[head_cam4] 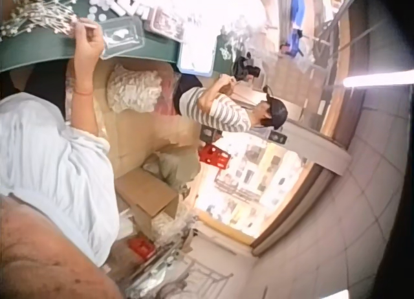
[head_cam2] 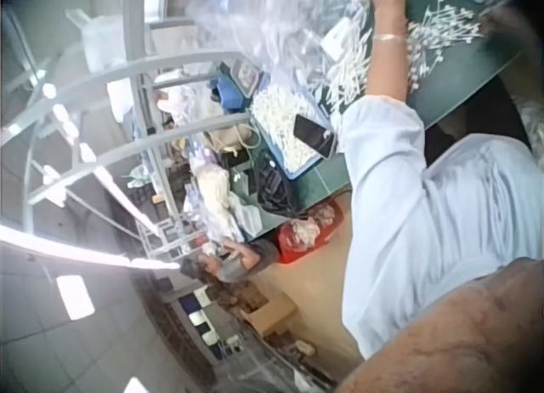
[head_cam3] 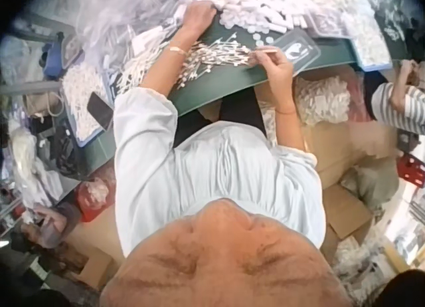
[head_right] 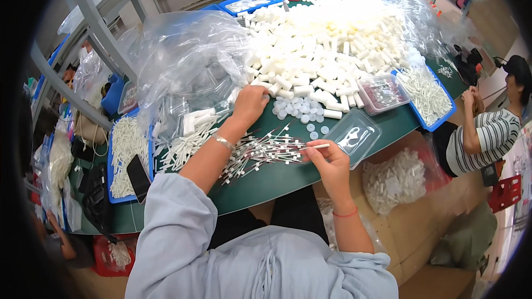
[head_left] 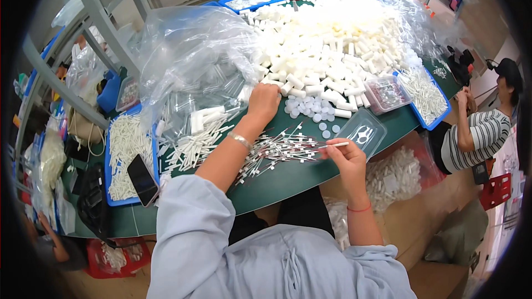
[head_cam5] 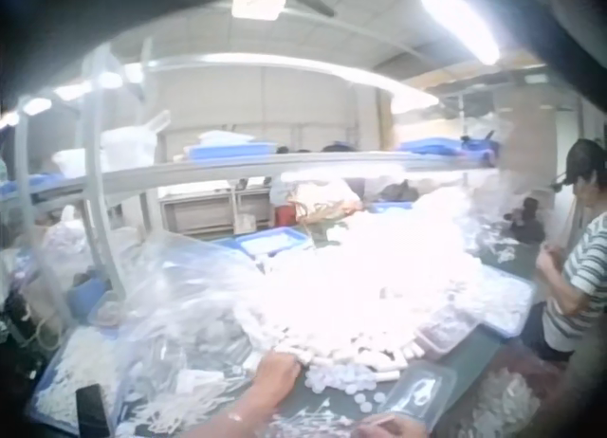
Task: The worker is manual assembling small white components by inserting wired parts into cylindrical plastic housings at a factory workbench.
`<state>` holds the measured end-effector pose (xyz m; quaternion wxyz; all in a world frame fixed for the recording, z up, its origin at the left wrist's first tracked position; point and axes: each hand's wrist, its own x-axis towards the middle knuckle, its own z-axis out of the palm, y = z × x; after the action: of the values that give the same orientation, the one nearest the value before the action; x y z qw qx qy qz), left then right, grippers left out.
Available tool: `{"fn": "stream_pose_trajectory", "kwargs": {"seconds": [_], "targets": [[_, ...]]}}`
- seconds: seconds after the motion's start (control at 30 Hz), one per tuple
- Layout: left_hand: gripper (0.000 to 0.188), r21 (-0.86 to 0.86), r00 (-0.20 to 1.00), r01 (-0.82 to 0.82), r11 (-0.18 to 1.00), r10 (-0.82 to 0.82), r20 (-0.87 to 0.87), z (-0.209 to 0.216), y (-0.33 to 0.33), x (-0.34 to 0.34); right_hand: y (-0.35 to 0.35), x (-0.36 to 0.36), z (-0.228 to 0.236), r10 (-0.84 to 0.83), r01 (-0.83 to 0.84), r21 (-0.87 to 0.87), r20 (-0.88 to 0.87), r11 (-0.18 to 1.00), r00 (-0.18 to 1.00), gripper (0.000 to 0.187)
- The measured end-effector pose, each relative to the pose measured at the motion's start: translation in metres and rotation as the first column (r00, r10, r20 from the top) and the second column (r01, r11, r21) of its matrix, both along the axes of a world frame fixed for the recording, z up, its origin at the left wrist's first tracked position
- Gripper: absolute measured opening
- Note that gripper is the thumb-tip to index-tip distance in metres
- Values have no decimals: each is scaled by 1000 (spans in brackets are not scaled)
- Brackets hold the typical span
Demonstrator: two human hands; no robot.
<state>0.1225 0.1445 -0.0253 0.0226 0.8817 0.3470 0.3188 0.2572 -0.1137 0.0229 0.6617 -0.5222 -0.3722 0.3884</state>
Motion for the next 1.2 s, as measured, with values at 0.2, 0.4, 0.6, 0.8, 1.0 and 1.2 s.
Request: {"fn": "stream_pose_trajectory", "kwargs": {"seconds": [0.2, 0.4, 0.6, 0.8, 1.0, 1.2], "targets": [[24, -707, 844, 365, 606, 105, 526, 44, -100, -40, 9, -9, 1, -54, 76, 160, -137, 984, 989, 15], [37, -725, 655, 675, 140, 339, 675, 58, -163, -67, 9, -38, -2, 19, -7, 149, -76, 989, 997, 16], [35, -650, 561, 753, 107, 413, 717, 55, -187, -77, 0, -45, 0, -51, 22, 169, 171, 985, 984, 16], [35, -634, 529, 762, 133, 435, 728, 49, -192, -82, -14, -45, 9, -90, 14, 165, 465, 986, 881, 15], [35, -643, 538, 752, 145, 428, 726, 43, -194, -84, -18, -41, 10, -81, -84, 244, 596, 966, 799, 18], [34, -656, 586, 752, 66, 388, 711, 41, -197, -88, -20, -42, 8, -66, -77, 209, 603, 975, 795, 18]]}}
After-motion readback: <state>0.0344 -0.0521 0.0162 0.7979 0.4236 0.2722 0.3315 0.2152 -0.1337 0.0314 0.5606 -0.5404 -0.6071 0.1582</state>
